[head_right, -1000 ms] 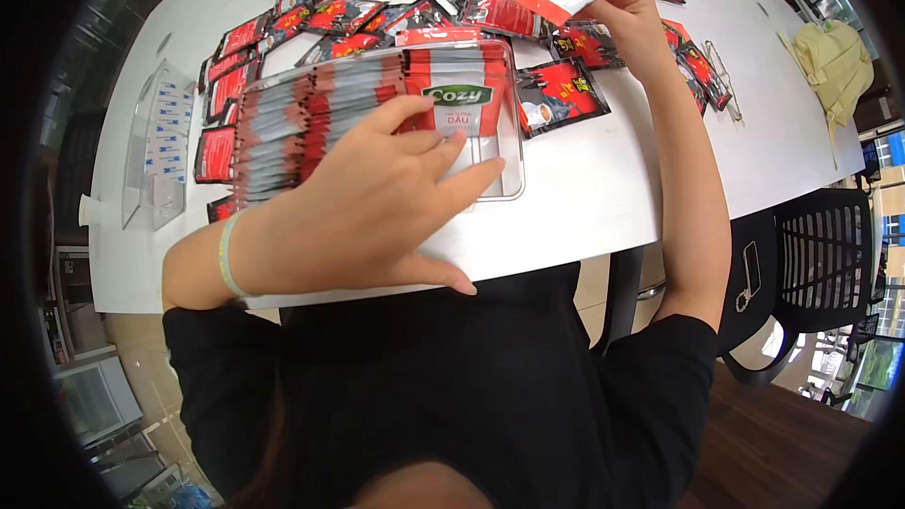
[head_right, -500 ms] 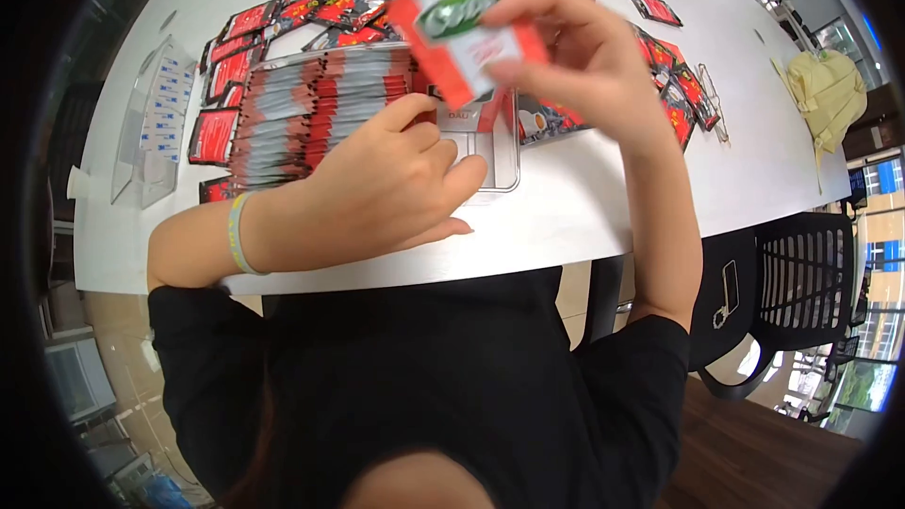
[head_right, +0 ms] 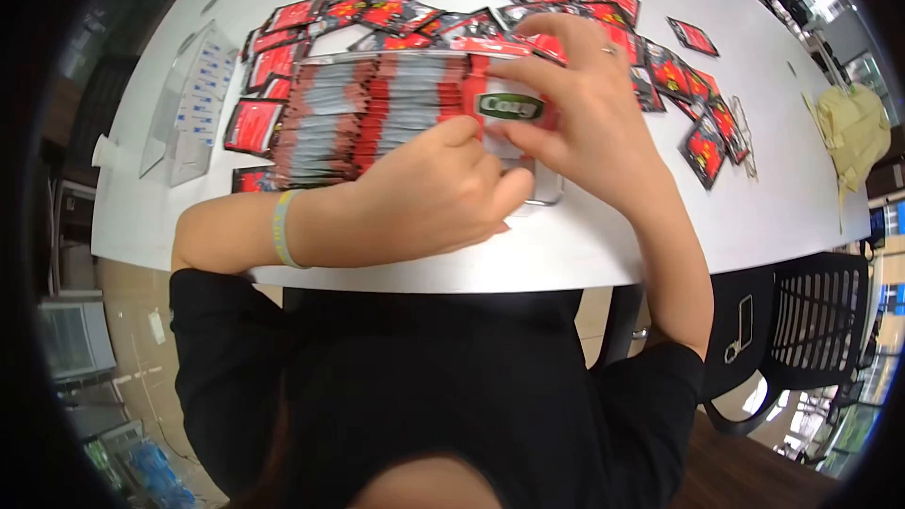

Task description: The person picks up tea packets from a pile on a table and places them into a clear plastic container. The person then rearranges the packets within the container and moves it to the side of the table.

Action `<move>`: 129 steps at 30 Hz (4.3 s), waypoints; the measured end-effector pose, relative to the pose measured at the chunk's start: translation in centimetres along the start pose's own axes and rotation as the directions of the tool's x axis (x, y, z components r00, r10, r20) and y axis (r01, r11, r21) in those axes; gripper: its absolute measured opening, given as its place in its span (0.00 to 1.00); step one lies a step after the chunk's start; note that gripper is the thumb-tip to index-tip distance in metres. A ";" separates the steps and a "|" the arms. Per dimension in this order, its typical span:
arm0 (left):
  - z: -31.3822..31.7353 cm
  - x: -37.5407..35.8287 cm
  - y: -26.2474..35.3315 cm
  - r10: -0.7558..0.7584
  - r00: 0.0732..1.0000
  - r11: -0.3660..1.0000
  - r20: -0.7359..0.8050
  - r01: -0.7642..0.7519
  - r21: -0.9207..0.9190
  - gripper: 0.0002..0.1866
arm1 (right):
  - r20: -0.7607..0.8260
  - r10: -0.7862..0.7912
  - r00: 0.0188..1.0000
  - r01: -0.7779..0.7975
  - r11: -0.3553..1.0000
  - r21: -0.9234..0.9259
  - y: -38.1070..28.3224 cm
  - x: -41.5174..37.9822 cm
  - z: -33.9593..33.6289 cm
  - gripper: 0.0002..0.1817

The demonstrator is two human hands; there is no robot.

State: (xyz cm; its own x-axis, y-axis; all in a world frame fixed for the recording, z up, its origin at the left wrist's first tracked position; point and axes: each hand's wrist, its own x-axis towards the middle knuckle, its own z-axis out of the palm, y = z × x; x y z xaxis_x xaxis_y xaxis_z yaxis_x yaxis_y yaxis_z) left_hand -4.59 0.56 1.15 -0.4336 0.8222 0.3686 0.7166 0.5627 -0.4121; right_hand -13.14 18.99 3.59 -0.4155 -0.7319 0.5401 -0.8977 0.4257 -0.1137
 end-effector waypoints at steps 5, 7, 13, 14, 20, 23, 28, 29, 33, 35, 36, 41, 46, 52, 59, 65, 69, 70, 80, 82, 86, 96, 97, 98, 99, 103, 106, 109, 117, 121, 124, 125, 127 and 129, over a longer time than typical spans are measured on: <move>0.1 -0.2 0.4 -0.069 0.997 0.997 0.030 0.070 -0.035 0.17 | 0.140 0.096 0.985 -0.089 0.994 -0.056 -1.5 1.7 0.3 0.53; 0.3 -0.2 0.4 -0.057 0.998 0.994 0.009 0.057 -0.089 0.09 | 0.301 0.154 0.941 -0.143 0.988 -0.056 -2.1 2.9 0.2 0.55; 0.4 -0.2 0.5 -0.068 0.997 0.996 -0.043 0.066 -0.060 0.08 | 0.236 0.013 0.972 0.009 0.996 -0.092 -2.2 2.7 1.5 0.54; 0.4 -0.2 0.5 -0.053 0.998 0.997 -0.034 0.051 -0.055 0.08 | 0.236 0.019 0.972 0.011 0.992 -0.124 -2.5 2.7 1.5 0.53; -1.3 -0.2 -1.1 -0.019 1.000 0.962 -0.004 0.017 -0.273 0.11 | 0.202 0.033 0.979 0.019 0.968 -0.250 -2.8 2.9 2.1 0.51; -7.0 -1.1 -5.2 -0.257 0.946 0.892 -0.199 0.153 -0.424 0.19 | 0.144 -0.056 0.988 0.089 0.968 -0.234 -2.4 2.8 2.4 0.52; -0.6 -11.5 -19.6 -0.546 0.830 0.829 -0.116 0.514 -0.221 0.19 | 0.398 0.240 0.886 -0.248 0.968 -0.032 -3.7 3.5 0.6 0.60; 0.3 -14.1 -22.9 -0.619 0.785 0.778 -0.014 0.611 -0.147 0.17 | 0.394 0.247 0.885 -0.254 0.967 -0.037 -3.5 3.2 0.5 0.60; 5.0 -18.3 -28.6 -0.830 0.467 0.523 0.304 0.841 0.136 0.14 | 0.146 0.080 0.986 -0.125 0.933 0.338 -0.7 2.0 0.6 0.57; 7.6 -19.6 -28.1 -0.841 0.382 0.462 0.382 0.875 0.143 0.14 | 0.172 0.165 0.971 -0.228 0.854 0.467 0.8 1.7 -0.2 0.54; 9.3 -20.9 -29.0 -0.854 0.333 0.449 0.399 0.859 0.245 0.16 | 0.129 0.215 0.968 -0.251 0.816 0.521 2.2 1.5 0.0 0.53; 7.8 -21.7 -29.5 -0.870 0.260 0.383 0.418 0.891 0.243 0.22 | 0.001 0.395 0.919 -0.318 0.737 0.596 8.6 0.7 1.7 0.33; 6.1 -20.1 -29.0 -0.813 0.024 0.112 0.582 0.987 0.116 0.22 | 0.137 0.512 0.848 -0.452 0.564 0.691 10.1 0.2 3.2 0.34; 4.7 -19.3 -28.5 -0.659 0.087 0.059 0.747 0.996 -0.064 0.22 | 0.275 0.249 0.929 -0.371 0.610 0.701 7.5 0.5 2.2 0.52; 3.0 -17.2 -26.2 -0.728 -0.019 0.124 0.685 0.980 0.159 0.33 | 0.347 0.146 0.927 -0.347 0.691 0.635 2.0 0.9 0.9 0.61; 3.7 -17.7 -26.5 -0.668 0.088 0.231 0.739 0.968 0.094 0.33 | 0.391 0.247 0.887 -0.446 0.680 0.582 0.8 0.9 0.5 0.57; 4.9 -18.5 -27.2 -0.607 0.148 0.235 0.781 0.972 -0.002 0.30 | 0.398 0.274 0.876 -0.470 0.673 0.571 0.3 1.1 0.1 0.52; 4.2 -17.7 -26.6 -0.607 0.148 0.234 0.781 0.972 -0.002 0.30 | 0.398 0.273 0.876 -0.469 0.673 0.571 0.2 1.1 0.0 0.52; 3.1 -17.4 -26.2 -0.575 0.127 0.111 0.808 0.991 -0.077 0.30 | 0.369 0.267 0.890 -0.446 0.679 0.584 0.4 0.9 0.5 0.49; 2.5 -17.3 -25.7 -0.626 0.156 0.092 0.764 0.988 -0.127 0.33 | 0.393 0.290 0.872 -0.481 0.649 0.589 0.3 1.1 0.2 0.49; 0.7 -17.4 -26.4 -0.671 0.201 0.059 0.713 0.974 -0.218 0.35 | 0.406 0.293 0.866 -0.494 0.635 0.595 0.2 1.1 0.2 0.48; -1.7 -15.7 -27.0 -0.688 0.534 0.278 0.491 0.820 -0.501 0.27 | 0.205 0.274 0.940 -0.339 0.668 0.662 1.7 0.9 1.6 0.38; -1.9 -15.0 -26.4 -0.682 0.568 0.303 0.460 0.792 -0.529 0.27 | 0.204 0.272 0.940 -0.337 0.671 0.660 1.8 1.0 1.6 0.38; -2.1 -14.4 -25.9 -0.676 0.600 0.327 0.427 0.764 -0.556 0.27 | 0.174 0.284 0.943 -0.324 0.663 0.675 1.9 1.0 1.5 0.37; -2.3 -13.9 -25.6 -0.668 0.632 0.351 0.394 0.734 -0.582 0.26 | 0.145 0.296 0.944 -0.311 0.654 0.690 2.0 1.0 1.5 0.36; -2.8 -10.9 -23.3 -0.607 0.755 0.447 0.249 0.583 -0.679 0.25 | 0.074 0.316 0.946 -0.274 0.656 0.704 1.9 1.2 1.4 0.33; -2.5 -5.2 -18.6 -0.549 0.826 0.502 0.127 0.447 -0.741 0.24 | -0.046 0.219 0.975 -0.120 0.687 0.717 1.9 1.1 1.1 0.31; -3.1 -1.7 -13.0 -0.495 0.869 0.537 0.000 0.306 -0.786 0.24 | -0.132 0.125 0.983 0.016 0.660 0.751 1.6 1.0 1.0 0.33; -2.7 1.0 -7.8 -0.443 0.886 0.508 -0.133 0.127 -0.852 0.21 | -0.153 0.042 0.987 0.055 0.816 0.576 0.3 0.5 0.3 0.37; -1.7 0.8 -7.9 -0.440 0.898 0.577 -0.024 0.262 -0.774 0.30 | 0.005 0.002 1.000 -0.004 0.900 0.435 1.1 0.6 -0.9 0.39; -0.7 0.8 -7.7 -0.404 0.914 0.592 -0.033 0.234 -0.771 0.31 | 0.108 0.099 0.989 -0.135 0.906 0.402 0.9 0.0 0.3 0.39; -0.6 0.7 -7.7 -0.382 0.924 0.609 0.030 0.276 -0.744 0.32 | 0.192 0.173 0.966 -0.237 0.890 0.390 0.5 0.0 0.2 0.39; -0.3 0.6 -7.4 -0.361 0.932 0.680 -0.036 0.237 -0.694 0.32 | 0.275 0.272 0.922 -0.361 0.862 0.355 0.2 0.0 0.4 0.36; -0.2 0.6 -7.4 -0.357 0.932 0.721 -0.057 0.236 -0.652 0.33 | 0.331 0.322 0.887 -0.416 0.867 0.273 -0.1 0.4 0.0 0.38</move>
State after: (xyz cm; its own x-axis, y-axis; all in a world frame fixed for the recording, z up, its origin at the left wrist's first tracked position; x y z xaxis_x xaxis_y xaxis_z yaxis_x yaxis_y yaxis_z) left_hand -10.08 -3.13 4.60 -0.6289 0.5611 0.5381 0.7702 0.5440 0.3329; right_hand -13.19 18.65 3.84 -0.7059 -0.6885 0.1661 -0.6456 0.5290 -0.5508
